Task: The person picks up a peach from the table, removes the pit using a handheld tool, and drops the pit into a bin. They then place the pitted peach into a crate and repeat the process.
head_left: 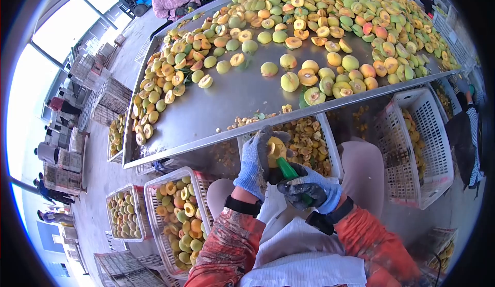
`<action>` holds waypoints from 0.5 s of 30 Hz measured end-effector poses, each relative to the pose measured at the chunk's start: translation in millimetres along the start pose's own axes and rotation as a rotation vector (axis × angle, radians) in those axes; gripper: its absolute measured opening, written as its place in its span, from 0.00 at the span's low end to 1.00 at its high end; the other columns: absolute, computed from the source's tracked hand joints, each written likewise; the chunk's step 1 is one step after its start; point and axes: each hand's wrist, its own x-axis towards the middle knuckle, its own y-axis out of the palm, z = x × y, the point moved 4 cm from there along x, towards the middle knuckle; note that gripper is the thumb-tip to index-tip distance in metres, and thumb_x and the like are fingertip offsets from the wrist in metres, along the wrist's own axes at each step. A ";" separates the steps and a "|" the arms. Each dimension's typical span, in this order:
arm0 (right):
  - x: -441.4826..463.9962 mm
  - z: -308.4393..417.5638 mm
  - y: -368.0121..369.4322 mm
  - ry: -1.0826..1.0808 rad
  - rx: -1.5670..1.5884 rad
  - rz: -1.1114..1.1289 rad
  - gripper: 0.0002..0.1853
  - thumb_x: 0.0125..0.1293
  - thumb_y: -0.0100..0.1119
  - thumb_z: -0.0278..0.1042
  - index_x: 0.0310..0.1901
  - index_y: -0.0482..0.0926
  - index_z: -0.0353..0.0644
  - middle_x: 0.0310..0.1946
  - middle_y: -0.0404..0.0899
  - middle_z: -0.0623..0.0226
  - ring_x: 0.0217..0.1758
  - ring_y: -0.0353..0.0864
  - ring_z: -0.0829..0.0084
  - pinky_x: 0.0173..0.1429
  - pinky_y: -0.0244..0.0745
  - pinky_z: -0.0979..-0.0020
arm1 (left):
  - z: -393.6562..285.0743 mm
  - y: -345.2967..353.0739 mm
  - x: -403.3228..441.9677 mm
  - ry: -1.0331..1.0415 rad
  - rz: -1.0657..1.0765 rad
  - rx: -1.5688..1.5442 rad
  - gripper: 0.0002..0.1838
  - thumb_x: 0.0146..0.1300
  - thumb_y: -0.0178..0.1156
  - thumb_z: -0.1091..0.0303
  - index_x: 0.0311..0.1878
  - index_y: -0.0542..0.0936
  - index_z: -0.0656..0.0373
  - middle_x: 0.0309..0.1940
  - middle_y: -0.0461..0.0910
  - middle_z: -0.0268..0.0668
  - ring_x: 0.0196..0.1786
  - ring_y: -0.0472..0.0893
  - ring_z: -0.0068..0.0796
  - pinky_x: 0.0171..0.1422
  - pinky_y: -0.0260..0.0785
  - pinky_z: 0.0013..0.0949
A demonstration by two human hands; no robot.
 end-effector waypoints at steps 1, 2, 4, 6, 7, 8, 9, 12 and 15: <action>0.6 0.8 -1.2 -0.002 0.084 0.020 0.20 0.55 0.62 0.31 0.51 0.72 0.39 0.25 0.75 0.71 0.15 0.68 0.80 0.19 0.64 0.80 | -1.2 4.1 2.0 -0.056 -0.005 -0.061 0.21 0.63 0.53 0.54 0.41 0.77 0.67 0.31 0.78 0.42 0.28 0.79 0.34 0.29 0.75 0.35; 0.9 2.3 -2.9 -0.009 0.168 0.037 0.20 0.56 0.60 0.31 0.51 0.72 0.39 0.24 0.75 0.70 0.14 0.68 0.79 0.19 0.63 0.80 | -1.2 8.1 4.8 -0.113 -0.004 -0.119 0.20 0.64 0.52 0.56 0.40 0.77 0.68 0.33 0.79 0.44 0.26 0.80 0.37 0.29 0.76 0.36; 0.1 0.4 -7.9 -0.017 0.224 0.029 0.20 0.57 0.59 0.32 0.52 0.71 0.37 0.22 0.74 0.70 0.14 0.67 0.79 0.19 0.62 0.79 | 0.3 8.5 13.4 -0.155 0.066 -0.126 0.20 0.64 0.52 0.55 0.42 0.76 0.66 0.35 0.79 0.44 0.28 0.80 0.40 0.30 0.76 0.37; 1.3 -4.3 -15.6 -0.027 0.278 0.018 0.20 0.59 0.57 0.32 0.52 0.71 0.36 0.21 0.73 0.70 0.13 0.67 0.79 0.19 0.61 0.79 | -5.5 14.0 18.5 -0.080 0.165 0.040 0.20 0.62 0.54 0.55 0.44 0.75 0.66 0.36 0.78 0.46 0.34 0.80 0.39 0.33 0.77 0.39; 4.7 -8.2 -17.7 -0.031 0.309 0.074 0.20 0.59 0.57 0.32 0.52 0.71 0.35 0.19 0.72 0.71 0.12 0.65 0.79 0.18 0.60 0.78 | -4.7 12.4 22.6 -0.168 0.176 0.017 0.19 0.64 0.51 0.57 0.45 0.73 0.67 0.40 0.78 0.49 0.33 0.80 0.44 0.32 0.77 0.40; 7.0 -9.4 -17.1 -0.034 0.340 0.133 0.20 0.59 0.57 0.32 0.52 0.70 0.35 0.18 0.70 0.71 0.12 0.64 0.80 0.18 0.59 0.77 | -3.6 12.3 25.5 -0.170 0.182 0.019 0.19 0.64 0.51 0.57 0.45 0.73 0.67 0.40 0.78 0.49 0.33 0.80 0.44 0.32 0.77 0.40; 8.2 -5.4 -14.6 -0.040 0.338 0.134 0.20 0.59 0.57 0.32 0.52 0.70 0.35 0.18 0.70 0.71 0.12 0.64 0.80 0.18 0.59 0.77 | -3.5 12.8 28.7 -0.173 0.207 -0.051 0.19 0.64 0.52 0.57 0.44 0.74 0.66 0.39 0.79 0.48 0.31 0.81 0.44 0.32 0.77 0.40; 9.7 3.1 -7.9 -0.032 0.352 0.134 0.19 0.60 0.56 0.32 0.53 0.70 0.34 0.14 0.66 0.72 0.10 0.61 0.80 0.17 0.57 0.77 | 1.8 7.7 36.8 -0.204 0.230 -0.165 0.18 0.64 0.52 0.57 0.44 0.74 0.65 0.38 0.79 0.47 0.30 0.81 0.45 0.32 0.77 0.42; 12.5 4.3 -5.7 0.003 0.321 0.124 0.19 0.61 0.55 0.32 0.53 0.70 0.34 0.13 0.65 0.73 0.09 0.60 0.80 0.17 0.56 0.77 | 5.4 3.0 35.4 -0.176 0.234 -0.212 0.19 0.64 0.52 0.56 0.47 0.73 0.64 0.38 0.79 0.46 0.31 0.81 0.44 0.33 0.78 0.41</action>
